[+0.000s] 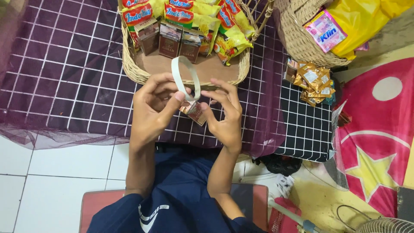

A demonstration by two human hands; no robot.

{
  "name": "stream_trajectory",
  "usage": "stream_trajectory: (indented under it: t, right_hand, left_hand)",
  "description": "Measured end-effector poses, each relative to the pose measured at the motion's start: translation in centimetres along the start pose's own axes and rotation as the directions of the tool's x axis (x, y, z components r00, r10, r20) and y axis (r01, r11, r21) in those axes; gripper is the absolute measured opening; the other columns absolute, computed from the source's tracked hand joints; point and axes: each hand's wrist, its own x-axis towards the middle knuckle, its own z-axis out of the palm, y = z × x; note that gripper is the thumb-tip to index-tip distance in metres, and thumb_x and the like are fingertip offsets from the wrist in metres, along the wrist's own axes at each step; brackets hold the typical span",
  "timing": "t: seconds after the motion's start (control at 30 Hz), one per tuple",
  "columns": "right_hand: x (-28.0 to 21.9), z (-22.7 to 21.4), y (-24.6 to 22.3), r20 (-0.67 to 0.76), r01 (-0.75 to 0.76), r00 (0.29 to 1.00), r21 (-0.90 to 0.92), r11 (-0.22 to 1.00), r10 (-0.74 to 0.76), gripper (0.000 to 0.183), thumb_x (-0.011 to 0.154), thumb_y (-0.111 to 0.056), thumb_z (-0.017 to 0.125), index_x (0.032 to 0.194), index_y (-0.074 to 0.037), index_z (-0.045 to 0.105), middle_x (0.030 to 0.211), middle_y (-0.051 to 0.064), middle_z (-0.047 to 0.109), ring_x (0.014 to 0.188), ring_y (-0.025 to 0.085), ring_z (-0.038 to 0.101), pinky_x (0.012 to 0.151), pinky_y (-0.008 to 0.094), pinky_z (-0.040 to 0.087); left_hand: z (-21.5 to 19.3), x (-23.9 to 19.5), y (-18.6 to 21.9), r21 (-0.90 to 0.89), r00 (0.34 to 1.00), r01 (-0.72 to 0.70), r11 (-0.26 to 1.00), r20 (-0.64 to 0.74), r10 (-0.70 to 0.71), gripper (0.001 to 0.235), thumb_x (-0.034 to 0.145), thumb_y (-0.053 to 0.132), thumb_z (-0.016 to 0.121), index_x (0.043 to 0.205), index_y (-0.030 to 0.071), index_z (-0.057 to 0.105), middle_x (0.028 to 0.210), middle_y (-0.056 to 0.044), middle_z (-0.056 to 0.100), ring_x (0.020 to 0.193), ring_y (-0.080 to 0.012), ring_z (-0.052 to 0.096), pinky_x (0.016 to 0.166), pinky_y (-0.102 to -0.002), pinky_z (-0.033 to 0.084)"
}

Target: Applying adhesive labels or tape to small boxes and organizing them in a gift basket.

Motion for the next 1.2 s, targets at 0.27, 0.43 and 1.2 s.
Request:
stream_trajectory:
  t: [0.27, 0.43, 1.2]
  right_hand:
    - [-1.0, 0.3, 0.7, -0.039, -0.03, 0.998, 0.261, 0.965, 0.042, 0.032, 0.094, -0.027, 0.072, 0.108, 0.002, 0.071, 0.107, 0.019, 0.065, 0.084, 0.021, 0.061, 0.071, 0.032, 0.057]
    - [-1.3, 1.4, 0.9, -0.047, -0.051, 0.996, 0.312, 0.949, 0.069, 0.031, 0.094, -0.024, 0.068, 0.104, 0.006, 0.07, 0.101, 0.02, 0.065, 0.083, 0.022, 0.063, 0.066, 0.033, 0.057]
    - [-1.1, 2.3, 1.5, -0.217, -0.046, 0.962, 0.461, 0.886, 0.163, 0.045, 0.089, -0.011, 0.068, 0.128, 0.003, 0.05, 0.129, 0.022, 0.046, 0.109, 0.025, 0.055, 0.084, 0.037, 0.063]
  left_hand:
    - [0.3, 0.1, 0.9, 0.22, 0.969, -0.213, 0.952, 0.174, 0.176, 0.02, 0.088, -0.005, 0.077, 0.107, -0.002, 0.073, 0.087, -0.015, 0.075, 0.075, -0.0246, 0.076, 0.069, -0.037, 0.064]
    - [1.0, 0.3, 1.5, 0.287, 0.931, -0.315, 0.904, 0.277, 0.237, 0.018, 0.085, -0.004, 0.078, 0.101, 0.003, 0.078, 0.083, -0.012, 0.076, 0.07, -0.027, 0.072, 0.064, -0.035, 0.063]
    - [1.6, 1.7, -0.9, 0.474, 0.878, -0.478, 0.739, 0.273, 0.392, 0.015, 0.087, -0.006, 0.075, 0.1, 0.001, 0.078, 0.087, -0.012, 0.074, 0.078, -0.0313, 0.072, 0.082, -0.042, 0.058]
